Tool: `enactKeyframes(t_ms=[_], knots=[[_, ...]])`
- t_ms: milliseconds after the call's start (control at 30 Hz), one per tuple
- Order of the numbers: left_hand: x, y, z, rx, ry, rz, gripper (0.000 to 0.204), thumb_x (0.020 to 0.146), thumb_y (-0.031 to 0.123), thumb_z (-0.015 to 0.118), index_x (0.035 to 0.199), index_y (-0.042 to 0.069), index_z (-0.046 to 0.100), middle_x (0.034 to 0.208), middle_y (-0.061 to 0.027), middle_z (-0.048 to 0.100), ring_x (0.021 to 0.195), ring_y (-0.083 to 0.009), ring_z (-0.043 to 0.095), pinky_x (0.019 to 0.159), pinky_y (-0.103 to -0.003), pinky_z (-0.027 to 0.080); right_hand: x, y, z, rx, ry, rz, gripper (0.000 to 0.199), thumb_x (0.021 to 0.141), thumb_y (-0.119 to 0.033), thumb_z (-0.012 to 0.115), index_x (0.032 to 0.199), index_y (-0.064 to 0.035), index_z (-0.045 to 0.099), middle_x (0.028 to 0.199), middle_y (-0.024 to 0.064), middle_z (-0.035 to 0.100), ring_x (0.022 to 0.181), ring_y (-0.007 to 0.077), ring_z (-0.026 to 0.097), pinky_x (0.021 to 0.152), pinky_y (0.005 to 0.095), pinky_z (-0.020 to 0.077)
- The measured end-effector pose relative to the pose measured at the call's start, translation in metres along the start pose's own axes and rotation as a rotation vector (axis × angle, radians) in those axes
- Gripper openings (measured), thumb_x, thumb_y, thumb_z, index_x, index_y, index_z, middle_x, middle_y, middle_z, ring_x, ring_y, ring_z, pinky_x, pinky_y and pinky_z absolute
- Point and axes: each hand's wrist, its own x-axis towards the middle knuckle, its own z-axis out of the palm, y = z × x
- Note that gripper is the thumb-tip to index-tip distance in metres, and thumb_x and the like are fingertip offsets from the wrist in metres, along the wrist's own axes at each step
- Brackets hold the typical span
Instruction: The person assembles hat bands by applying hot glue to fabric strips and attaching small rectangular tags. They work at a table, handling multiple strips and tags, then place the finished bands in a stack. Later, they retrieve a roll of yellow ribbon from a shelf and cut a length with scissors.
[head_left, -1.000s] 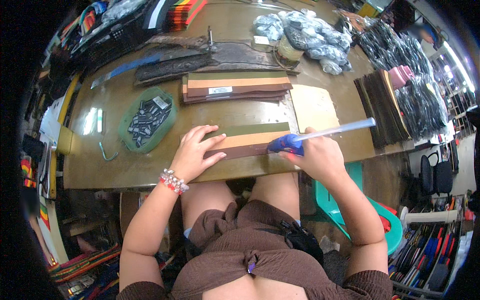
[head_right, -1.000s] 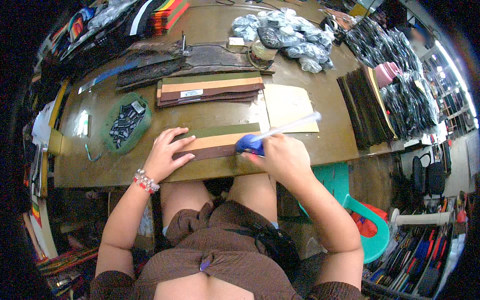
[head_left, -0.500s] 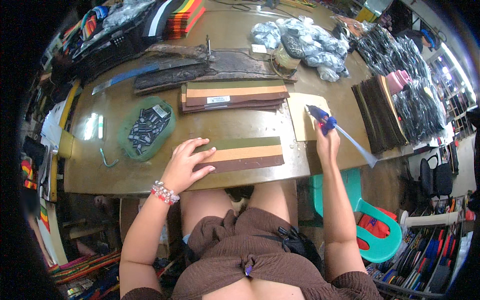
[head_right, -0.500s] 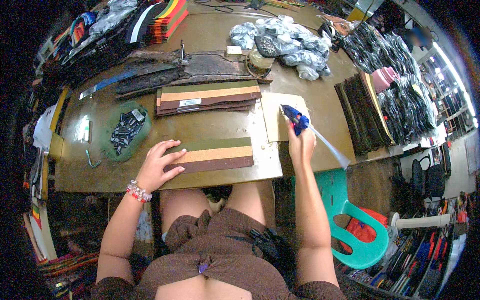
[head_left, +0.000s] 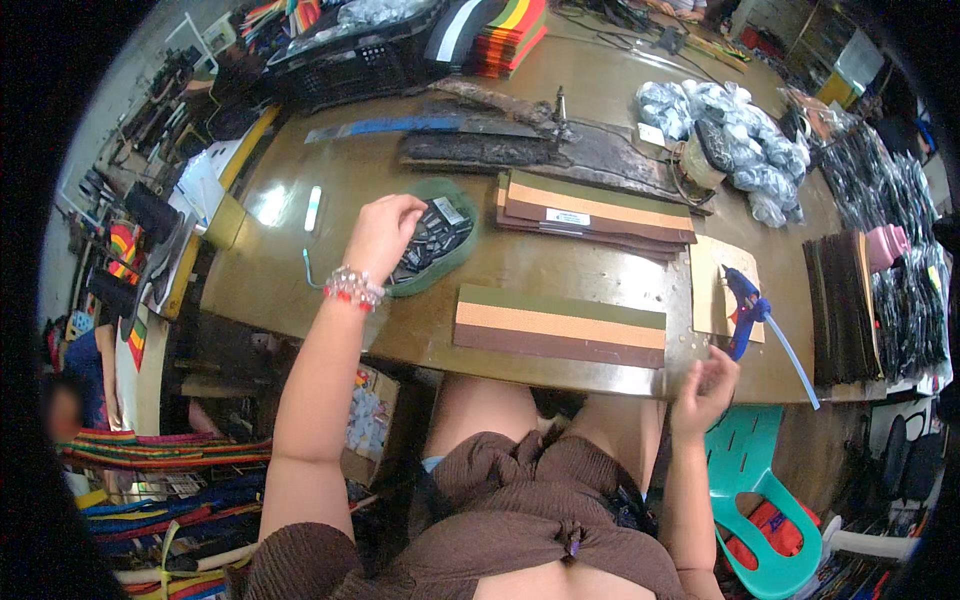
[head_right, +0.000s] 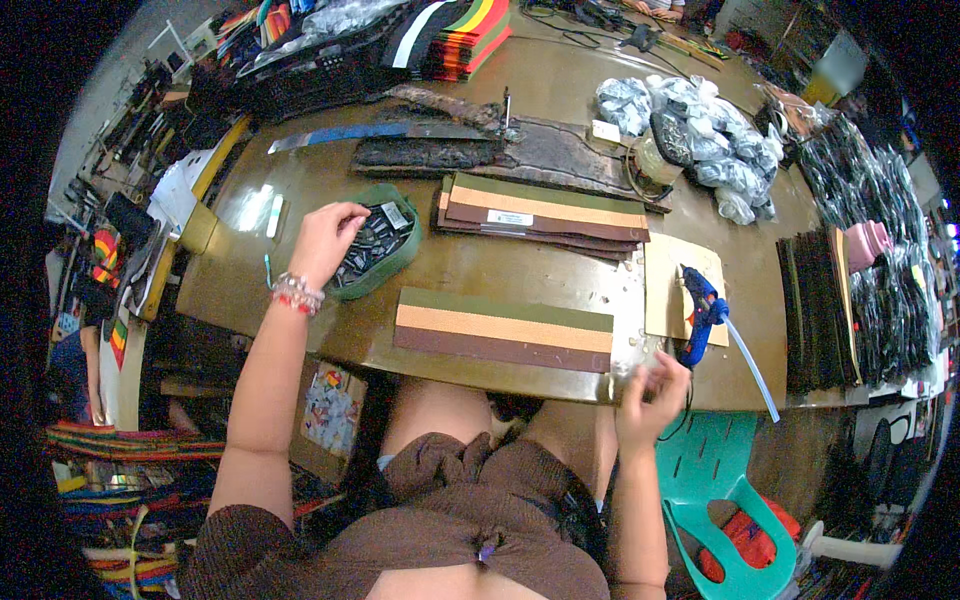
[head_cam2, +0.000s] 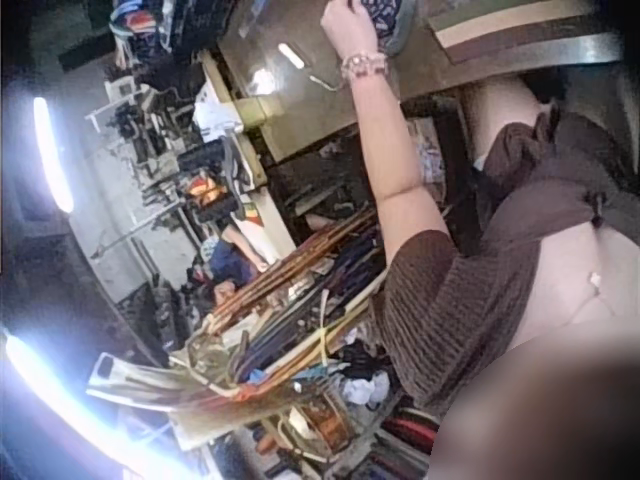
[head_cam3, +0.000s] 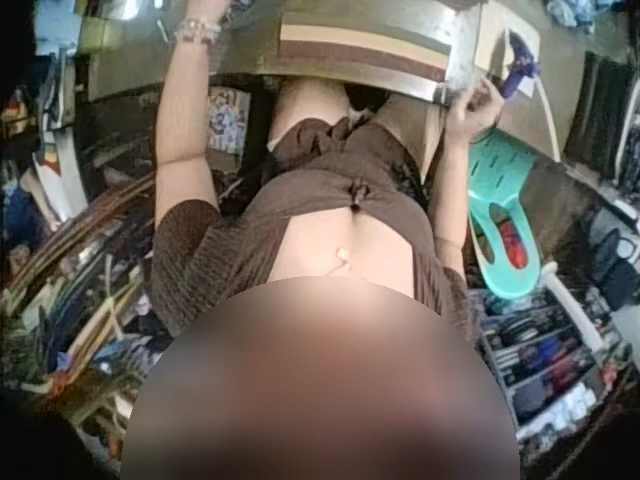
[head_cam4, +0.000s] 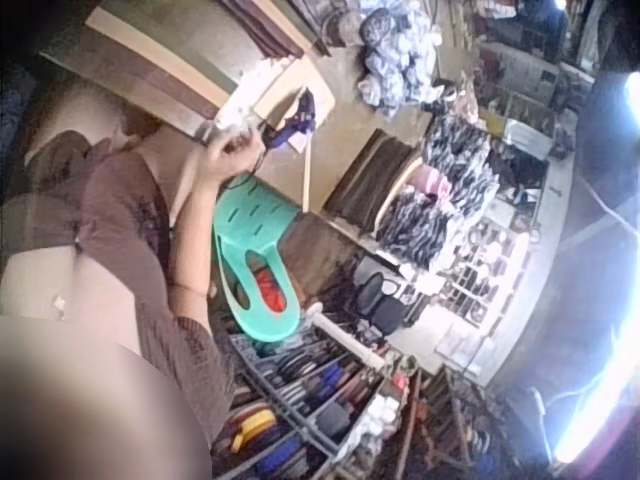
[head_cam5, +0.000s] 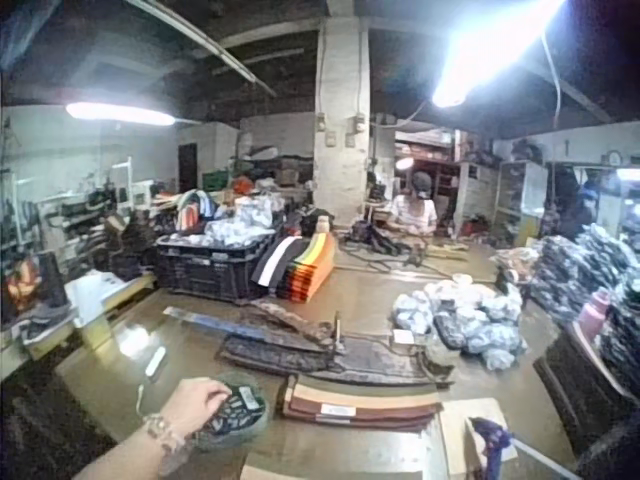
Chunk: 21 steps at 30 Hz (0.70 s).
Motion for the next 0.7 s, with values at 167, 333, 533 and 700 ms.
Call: enactKeyframes(t_ms=[167,333,533,700], knots=[[0.029,-0.010,0.031,0.233,-0.115,0.167,0.010,0.079,0.011,0.065,0.087,0.008,0.069,0.096,-0.0137,0.060,0.095,-0.0315,0.059,0.084,-0.040,0.049,-0.002,0.008,0.017,-0.216,-0.056,-0.247,0.023,0.079,-0.002,0.063,0.101,-0.0022,0.061,0.088,0.0122,0.059,0.073,0.0256,0.052,0.066,0.0358,0.0434],[0.027,0.012,0.020,0.203,0.140,0.258,0.006,0.074,0.007,0.069,0.078,0.007,0.065,0.098,-0.0102,0.056,0.097,-0.0297,0.055,0.085,-0.039,0.048,-0.003,0.007,0.007,-0.048,-0.113,-0.048,0.019,0.081,-0.003,0.064,0.100,-0.0024,0.060,0.081,0.0070,0.057,0.066,0.0154,0.050,0.058,0.0270,0.0402],[-0.045,0.094,0.032,-0.229,-0.076,0.477,0.017,0.071,0.002,0.068,0.081,0.005,0.055,0.109,-0.0123,0.066,0.102,-0.0274,0.063,0.087,-0.036,0.051,0.002,-0.031,0.003,0.471,-0.084,0.408,0.008,0.093,-0.009,0.061,0.088,-0.0035,0.059,0.076,-0.0042,0.055,0.063,0.0032,0.048,0.055,0.0187,0.0380],[-0.111,0.150,0.062,-0.183,-0.439,0.654,0.023,0.071,0.014,0.069,0.086,0.006,0.054,0.079,-0.0101,0.055,0.077,-0.0298,0.057,0.072,-0.040,0.049,-0.020,-0.076,0.009,0.844,-0.713,0.722,0.016,0.090,-0.006,0.063,0.103,0.0026,0.063,0.086,0.0056,0.066,0.072,0.0116,0.062,0.065,0.0243,0.0516]])
